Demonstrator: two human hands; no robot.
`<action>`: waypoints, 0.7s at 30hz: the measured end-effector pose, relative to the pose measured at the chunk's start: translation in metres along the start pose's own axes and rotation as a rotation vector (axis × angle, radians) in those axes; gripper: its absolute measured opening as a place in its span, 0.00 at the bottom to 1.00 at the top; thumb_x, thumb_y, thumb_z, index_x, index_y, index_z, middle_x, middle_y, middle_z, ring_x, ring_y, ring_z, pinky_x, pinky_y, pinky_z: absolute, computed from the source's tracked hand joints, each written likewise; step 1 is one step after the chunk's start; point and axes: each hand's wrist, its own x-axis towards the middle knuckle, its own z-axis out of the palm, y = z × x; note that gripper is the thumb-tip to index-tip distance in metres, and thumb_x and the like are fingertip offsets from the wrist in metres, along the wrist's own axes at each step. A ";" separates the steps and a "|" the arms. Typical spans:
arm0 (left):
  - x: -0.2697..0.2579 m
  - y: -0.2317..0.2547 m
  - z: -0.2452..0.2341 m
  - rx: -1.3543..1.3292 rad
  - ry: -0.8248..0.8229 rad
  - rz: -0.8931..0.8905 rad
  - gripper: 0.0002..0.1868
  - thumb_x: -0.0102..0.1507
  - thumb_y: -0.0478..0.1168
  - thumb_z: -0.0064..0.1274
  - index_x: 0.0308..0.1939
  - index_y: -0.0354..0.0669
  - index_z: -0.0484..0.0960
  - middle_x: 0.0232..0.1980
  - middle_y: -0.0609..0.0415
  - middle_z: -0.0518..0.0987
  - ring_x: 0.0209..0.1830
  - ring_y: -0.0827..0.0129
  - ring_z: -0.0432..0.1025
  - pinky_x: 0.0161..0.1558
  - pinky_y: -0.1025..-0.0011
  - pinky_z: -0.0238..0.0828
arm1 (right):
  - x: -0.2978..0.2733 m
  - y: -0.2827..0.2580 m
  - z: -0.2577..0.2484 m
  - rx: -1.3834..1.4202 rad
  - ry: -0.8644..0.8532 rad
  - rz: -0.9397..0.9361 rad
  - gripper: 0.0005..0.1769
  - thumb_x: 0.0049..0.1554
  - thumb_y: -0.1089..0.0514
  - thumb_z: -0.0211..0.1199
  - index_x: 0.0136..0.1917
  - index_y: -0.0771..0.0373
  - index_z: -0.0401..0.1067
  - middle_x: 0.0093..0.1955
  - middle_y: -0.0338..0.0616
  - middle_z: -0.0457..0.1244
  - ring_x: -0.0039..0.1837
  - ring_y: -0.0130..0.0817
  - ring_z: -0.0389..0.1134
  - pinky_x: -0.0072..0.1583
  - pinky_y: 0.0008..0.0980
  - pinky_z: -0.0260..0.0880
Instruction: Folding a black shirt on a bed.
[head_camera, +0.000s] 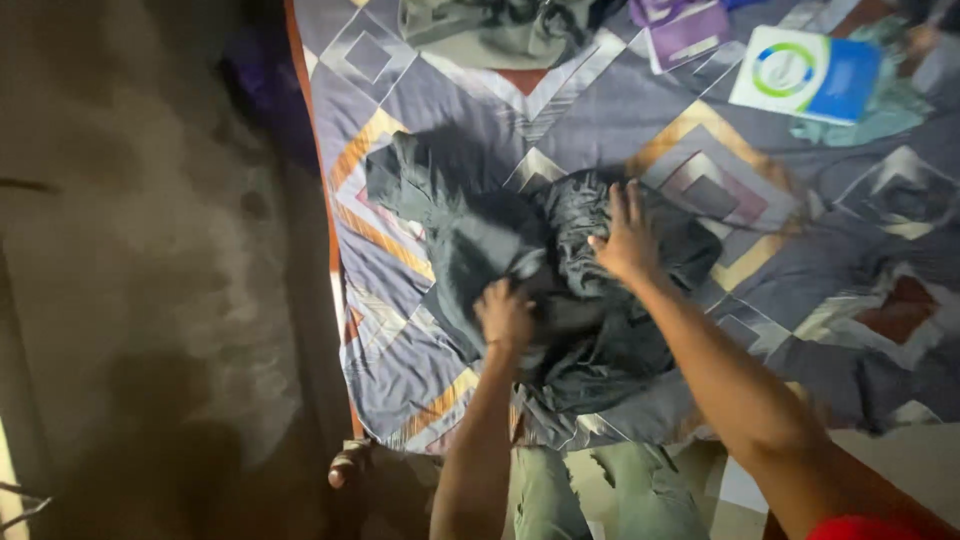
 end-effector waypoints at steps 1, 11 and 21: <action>-0.003 -0.020 0.002 0.002 -0.006 -0.011 0.20 0.62 0.51 0.57 0.57 0.57 0.81 0.67 0.49 0.69 0.70 0.48 0.60 0.64 0.42 0.55 | 0.008 -0.009 -0.011 0.004 -0.011 -0.004 0.55 0.51 0.45 0.73 0.81 0.57 0.45 0.80 0.66 0.48 0.77 0.64 0.48 0.67 0.62 0.58; 0.034 0.068 -0.108 -0.773 0.213 -0.420 0.24 0.64 0.51 0.62 0.54 0.35 0.79 0.46 0.37 0.76 0.44 0.51 0.70 0.45 0.56 0.69 | -0.015 -0.041 0.023 0.333 0.018 0.107 0.35 0.58 0.49 0.69 0.72 0.65 0.61 0.66 0.65 0.62 0.67 0.64 0.64 0.64 0.51 0.65; 0.044 0.097 -0.146 -1.367 -0.051 -0.202 0.27 0.62 0.44 0.58 0.60 0.29 0.79 0.47 0.50 0.84 0.43 0.69 0.74 0.46 0.68 0.73 | -0.098 -0.094 -0.091 0.827 -0.196 -0.084 0.12 0.61 0.59 0.63 0.56 0.65 0.70 0.45 0.52 0.67 0.44 0.47 0.70 0.48 0.41 0.71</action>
